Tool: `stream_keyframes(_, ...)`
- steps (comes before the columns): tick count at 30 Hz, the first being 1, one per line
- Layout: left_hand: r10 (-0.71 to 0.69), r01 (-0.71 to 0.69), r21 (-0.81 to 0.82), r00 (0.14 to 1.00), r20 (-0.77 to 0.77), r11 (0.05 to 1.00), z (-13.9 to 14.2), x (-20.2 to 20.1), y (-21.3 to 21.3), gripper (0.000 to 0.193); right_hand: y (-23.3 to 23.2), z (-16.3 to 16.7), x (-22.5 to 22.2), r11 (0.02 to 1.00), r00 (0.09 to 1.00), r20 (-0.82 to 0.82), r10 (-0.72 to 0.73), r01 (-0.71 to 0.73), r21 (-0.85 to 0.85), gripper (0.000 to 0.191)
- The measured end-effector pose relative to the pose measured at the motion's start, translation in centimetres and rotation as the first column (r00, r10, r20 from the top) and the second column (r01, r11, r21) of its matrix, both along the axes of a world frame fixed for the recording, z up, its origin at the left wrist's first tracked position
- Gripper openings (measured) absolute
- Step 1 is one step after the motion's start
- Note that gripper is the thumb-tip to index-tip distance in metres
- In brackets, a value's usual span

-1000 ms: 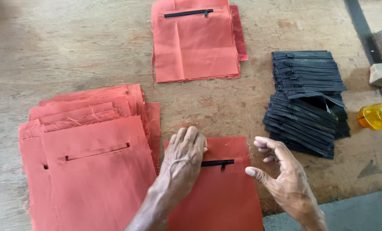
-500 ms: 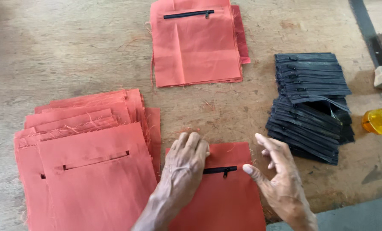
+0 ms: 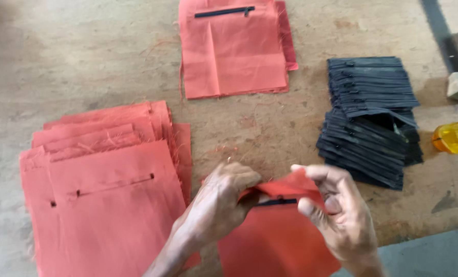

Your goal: The person repeatedly picks a red fabric piece with a slit and a black zipper, aligns the zipper into the slit, and places the assembled piece on a growing stack. The person handles multiple fabric pieces and zippers one at a time.

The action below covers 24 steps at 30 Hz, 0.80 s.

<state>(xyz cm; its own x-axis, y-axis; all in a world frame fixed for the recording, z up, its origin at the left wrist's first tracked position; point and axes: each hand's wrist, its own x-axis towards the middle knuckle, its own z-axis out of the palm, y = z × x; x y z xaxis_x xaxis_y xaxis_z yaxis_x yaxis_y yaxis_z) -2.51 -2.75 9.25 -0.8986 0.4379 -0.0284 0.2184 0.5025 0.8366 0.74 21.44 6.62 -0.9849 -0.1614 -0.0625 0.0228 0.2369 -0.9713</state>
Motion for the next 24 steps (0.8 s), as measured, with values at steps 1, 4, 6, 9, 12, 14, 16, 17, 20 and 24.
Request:
stream_keyframes(1,0.008,-0.008,0.006,0.999,0.032,1.000,0.3,-0.3,-0.1,0.009,0.8,0.2,-0.7,0.997,0.996,0.075,0.051,-0.045,-0.069,0.061)
stream_keyframes(4,0.030,-0.031,0.005,0.991,0.133,1.000,1.0,-0.2,-0.4,0.010,1.9,-0.5,-2.0,0.976,0.934,0.312,0.176,-0.124,-0.180,0.052)
stream_keyframes(6,0.045,-0.042,-0.021,0.984,0.173,0.999,1.3,-0.4,-0.7,0.015,1.8,-1.5,-2.2,0.995,0.937,0.342,0.076,-0.051,-0.080,0.030)
stream_keyframes(9,0.011,-0.013,0.103,1.000,0.014,0.995,1.5,-0.5,-0.8,0.039,0.9,-2.2,-2.0,0.999,0.956,0.291,0.044,-0.046,-0.001,0.020)
stream_keyframes(12,0.023,-0.039,0.148,0.994,0.106,0.988,1.3,-0.9,-0.5,0.031,0.2,-1.8,-2.2,0.997,0.958,0.286,0.026,-0.046,0.063,0.021)
stream_keyframes(14,0.004,-0.025,0.166,0.992,0.129,0.986,1.2,-0.9,-0.4,0.030,0.1,-1.2,-2.6,0.989,0.967,0.256,0.004,-0.042,0.143,0.019)
stream_keyframes(16,0.001,-0.031,0.187,0.988,0.157,0.982,1.1,-0.8,-0.5,0.029,0.2,-0.6,-3.0,0.969,0.989,0.149,0.009,-0.046,0.244,0.013)
stream_keyframes(17,0.014,-0.047,0.196,0.986,0.168,0.980,1.1,-0.8,-0.7,0.028,0.4,-0.4,-3.2,0.964,0.994,0.111,-0.016,-0.014,0.264,0.011)
stream_keyframes(20,0.071,-0.113,0.190,0.974,0.213,0.975,1.0,-0.9,-2.1,0.026,1.7,0.2,-3.8,0.974,0.998,0.016,-0.062,0.057,0.217,0.010)
stream_keyframes(24,0.163,-0.162,-0.027,0.957,0.241,0.986,1.0,-0.5,-3.9,0.034,2.5,0.2,-3.8,0.993,0.997,0.010,-0.071,0.069,0.101,0.010)
